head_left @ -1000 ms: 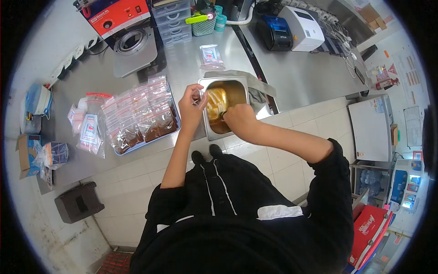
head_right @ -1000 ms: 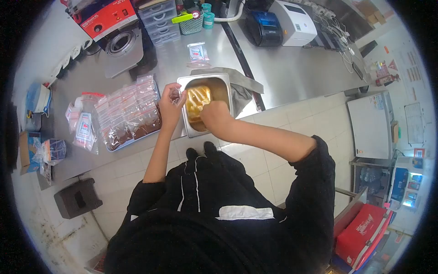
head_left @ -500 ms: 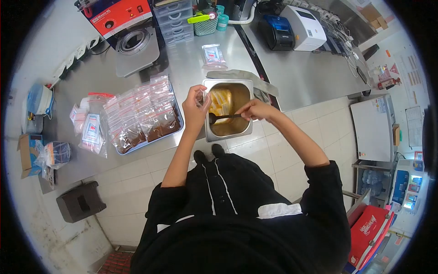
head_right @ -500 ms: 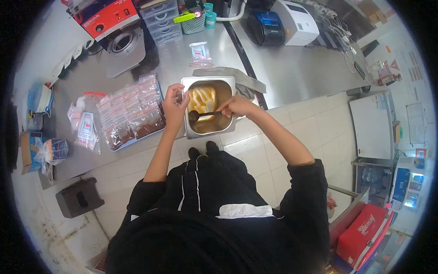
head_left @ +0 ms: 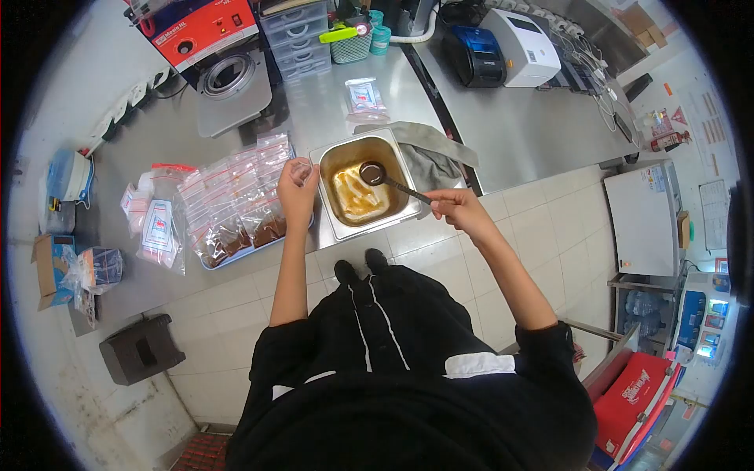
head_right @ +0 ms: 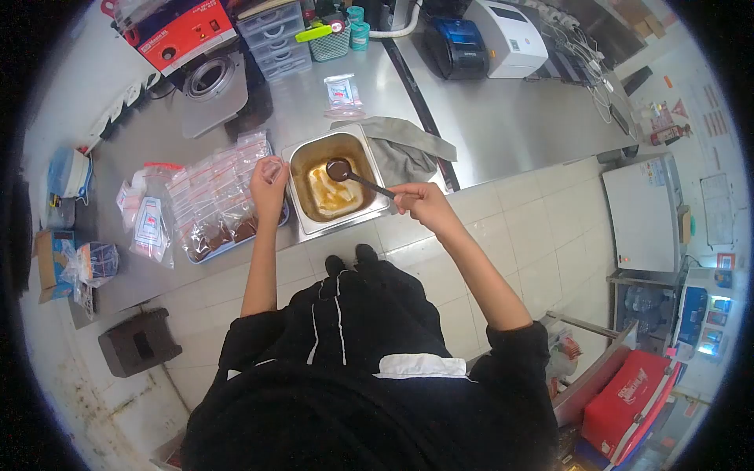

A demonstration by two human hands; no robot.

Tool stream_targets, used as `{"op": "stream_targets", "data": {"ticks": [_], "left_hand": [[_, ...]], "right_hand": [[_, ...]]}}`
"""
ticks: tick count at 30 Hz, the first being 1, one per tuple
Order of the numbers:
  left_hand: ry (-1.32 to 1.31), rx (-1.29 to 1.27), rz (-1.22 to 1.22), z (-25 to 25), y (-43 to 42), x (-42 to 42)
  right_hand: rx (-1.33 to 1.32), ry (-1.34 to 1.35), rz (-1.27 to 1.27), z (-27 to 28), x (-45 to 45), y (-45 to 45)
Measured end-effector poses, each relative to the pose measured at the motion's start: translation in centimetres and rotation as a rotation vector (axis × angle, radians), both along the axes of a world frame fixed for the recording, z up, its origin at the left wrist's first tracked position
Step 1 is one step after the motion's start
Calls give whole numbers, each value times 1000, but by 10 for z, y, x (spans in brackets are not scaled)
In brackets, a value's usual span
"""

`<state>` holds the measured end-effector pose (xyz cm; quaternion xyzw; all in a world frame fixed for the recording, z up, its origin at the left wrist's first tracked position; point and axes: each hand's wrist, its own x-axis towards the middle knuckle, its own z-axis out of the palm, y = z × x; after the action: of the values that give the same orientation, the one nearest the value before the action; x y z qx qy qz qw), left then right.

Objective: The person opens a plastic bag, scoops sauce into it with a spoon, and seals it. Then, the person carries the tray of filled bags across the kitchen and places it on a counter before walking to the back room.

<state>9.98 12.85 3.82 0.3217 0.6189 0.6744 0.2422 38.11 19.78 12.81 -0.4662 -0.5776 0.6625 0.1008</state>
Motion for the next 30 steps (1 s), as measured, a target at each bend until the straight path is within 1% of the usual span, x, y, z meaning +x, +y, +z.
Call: {"op": "stream_targets", "data": {"ticks": [1,2,4,6,7,9,11,12,14,15,17,18,20,21,23,30], "left_hand": [[3,1,4,1,0,-2],[138,-10,65,2,-1,-4],[273,-19,127,20,-2,0],[357,9,82,44,-1,14],[358,9,83,49,0,19],[261,6,-70,57,4,29],[258,34,-105,66,9,40],[253,61,-138,68,11,45],[230,46,-160,70,15,51],[206,29,-180,72,16,54],[243,30,-169,76,19,57],[281,30,-157,77,20,58],[317,-3,-183,77,21,56],[355,-37,-209,76,22,54],[340,-23,-204,70,24,52],[280,23,-206,75,22,53]], "right_hand": [[63,11,-24,3,0,-2],[127,23,-48,7,-1,-3],[174,54,-60,21,-3,-7],[219,82,-78,35,-6,-10],[261,111,-83,42,-8,-12],[306,141,-89,56,-13,-16],[444,164,-103,70,-18,-22],[446,163,-104,75,-20,-25],[805,63,-90,82,-22,-31],[806,62,-90,88,-23,-34],[1169,-45,-27,97,-24,-39],[1169,-46,-26,97,-23,-40],[1490,-147,13,97,-22,-42],[1490,-147,13,97,-22,-43],[1606,-160,5,97,-22,-44],[1683,-145,-15,101,-20,-45]]}}
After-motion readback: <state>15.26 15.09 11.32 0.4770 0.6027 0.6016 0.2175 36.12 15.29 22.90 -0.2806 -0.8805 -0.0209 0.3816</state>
